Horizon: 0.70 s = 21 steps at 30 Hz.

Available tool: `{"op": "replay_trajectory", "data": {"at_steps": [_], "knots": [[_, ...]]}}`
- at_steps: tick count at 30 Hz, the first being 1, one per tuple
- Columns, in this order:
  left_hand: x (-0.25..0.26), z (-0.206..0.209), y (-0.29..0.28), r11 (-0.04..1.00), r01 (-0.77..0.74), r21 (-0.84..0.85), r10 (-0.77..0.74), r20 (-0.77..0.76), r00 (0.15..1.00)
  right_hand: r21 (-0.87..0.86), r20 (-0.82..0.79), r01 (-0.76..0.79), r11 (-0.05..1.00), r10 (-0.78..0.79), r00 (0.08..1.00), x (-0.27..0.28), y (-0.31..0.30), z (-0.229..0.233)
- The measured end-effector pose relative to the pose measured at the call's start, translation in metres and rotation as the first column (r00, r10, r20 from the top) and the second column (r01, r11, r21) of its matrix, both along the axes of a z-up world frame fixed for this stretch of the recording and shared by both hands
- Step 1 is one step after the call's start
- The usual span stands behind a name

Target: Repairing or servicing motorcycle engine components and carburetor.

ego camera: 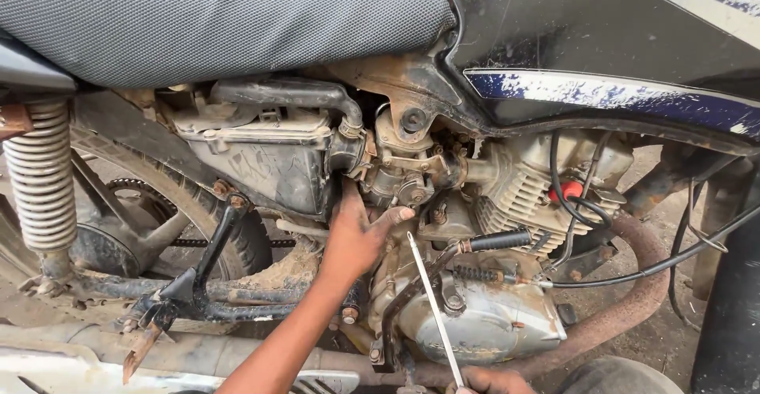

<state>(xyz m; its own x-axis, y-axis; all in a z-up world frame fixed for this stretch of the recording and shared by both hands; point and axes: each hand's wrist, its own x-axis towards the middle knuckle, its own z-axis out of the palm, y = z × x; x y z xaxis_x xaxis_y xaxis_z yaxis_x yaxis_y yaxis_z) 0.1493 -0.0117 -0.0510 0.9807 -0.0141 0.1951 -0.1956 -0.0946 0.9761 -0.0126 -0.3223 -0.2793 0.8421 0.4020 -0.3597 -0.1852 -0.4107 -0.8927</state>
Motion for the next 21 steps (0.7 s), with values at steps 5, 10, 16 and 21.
{"op": "replay_trajectory", "data": {"at_steps": [5,10,16,21], "knots": [[-0.004,0.018,-0.001,0.970,-0.084,0.226,0.053,0.140,0.989,-0.076,0.006,0.030,0.997,-0.030,1.000,-0.001,0.023,0.059],[-0.006,0.006,0.005,0.994,0.028,0.106,-0.012,-0.145,0.989,0.201,-0.121,0.169,0.965,-0.147,0.982,-0.012,0.047,0.123],[0.006,-0.013,0.020,0.938,-0.005,0.346,-0.116,0.327,0.938,0.225,-0.012,0.265,0.938,-0.270,0.963,0.003,0.106,0.251],[-0.007,-0.007,0.033,0.953,0.058,0.296,-0.101,0.132,0.986,0.186,-0.147,0.435,0.881,-0.412,0.899,0.027,0.129,0.297]]}}
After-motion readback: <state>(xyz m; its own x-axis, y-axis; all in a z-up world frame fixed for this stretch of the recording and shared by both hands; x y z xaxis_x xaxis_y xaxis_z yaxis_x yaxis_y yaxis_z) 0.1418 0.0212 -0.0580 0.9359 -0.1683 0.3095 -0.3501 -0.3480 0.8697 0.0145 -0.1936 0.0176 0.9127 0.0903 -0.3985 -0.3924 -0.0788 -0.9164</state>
